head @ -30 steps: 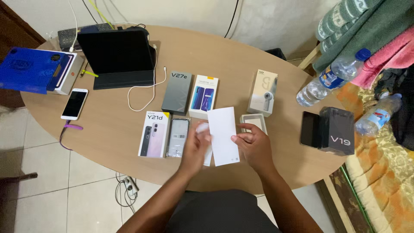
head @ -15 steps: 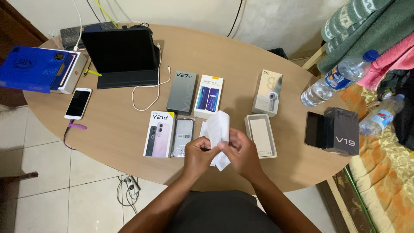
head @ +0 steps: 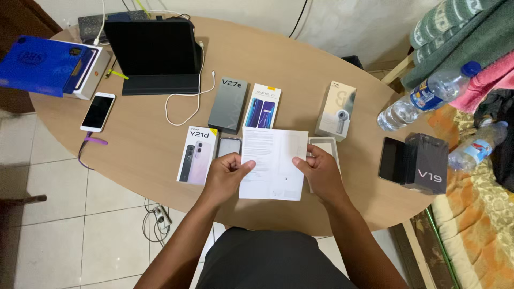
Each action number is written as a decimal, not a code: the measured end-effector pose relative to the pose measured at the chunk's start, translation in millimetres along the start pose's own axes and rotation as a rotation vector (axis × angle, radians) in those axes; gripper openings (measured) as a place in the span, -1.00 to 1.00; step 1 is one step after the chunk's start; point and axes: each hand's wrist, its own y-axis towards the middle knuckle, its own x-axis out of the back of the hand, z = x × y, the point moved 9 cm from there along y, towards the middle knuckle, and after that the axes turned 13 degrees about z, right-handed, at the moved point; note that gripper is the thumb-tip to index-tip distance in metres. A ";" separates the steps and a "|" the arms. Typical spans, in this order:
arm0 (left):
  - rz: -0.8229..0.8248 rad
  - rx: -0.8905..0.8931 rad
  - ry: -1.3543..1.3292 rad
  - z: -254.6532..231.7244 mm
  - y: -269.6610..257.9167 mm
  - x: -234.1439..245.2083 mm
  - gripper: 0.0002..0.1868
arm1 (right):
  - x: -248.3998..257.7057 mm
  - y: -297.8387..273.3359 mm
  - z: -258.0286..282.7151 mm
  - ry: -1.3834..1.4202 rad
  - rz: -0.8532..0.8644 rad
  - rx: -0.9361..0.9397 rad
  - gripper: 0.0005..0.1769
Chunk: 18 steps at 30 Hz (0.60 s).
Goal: The person unboxes a white smartphone, connects a charging cable to a power strip, and plugs the charger into the phone. The device powers on and displays the Vivo logo. The person then handles the phone box and paperwork before placing the phone on the table.
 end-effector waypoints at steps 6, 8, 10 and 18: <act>-0.023 -0.061 -0.093 -6.7 -3.4 -5.0 -0.67 | -6.6 -2.0 13.6 0.024 -0.008 0.027 -0.51; -0.035 0.013 -0.066 -1.7 -6.1 -6.4 -0.64 | -6.1 -6.1 18.7 -0.020 -0.008 0.036 -0.53; -0.041 0.048 -0.038 -0.7 -6.5 -8.9 -0.62 | -1.7 -9.5 22.0 -0.063 -0.062 0.016 -0.51; -0.178 -0.030 0.227 -35.3 -8.8 -19.0 -0.66 | 9.3 -26.2 40.8 -0.382 -0.255 0.132 -0.52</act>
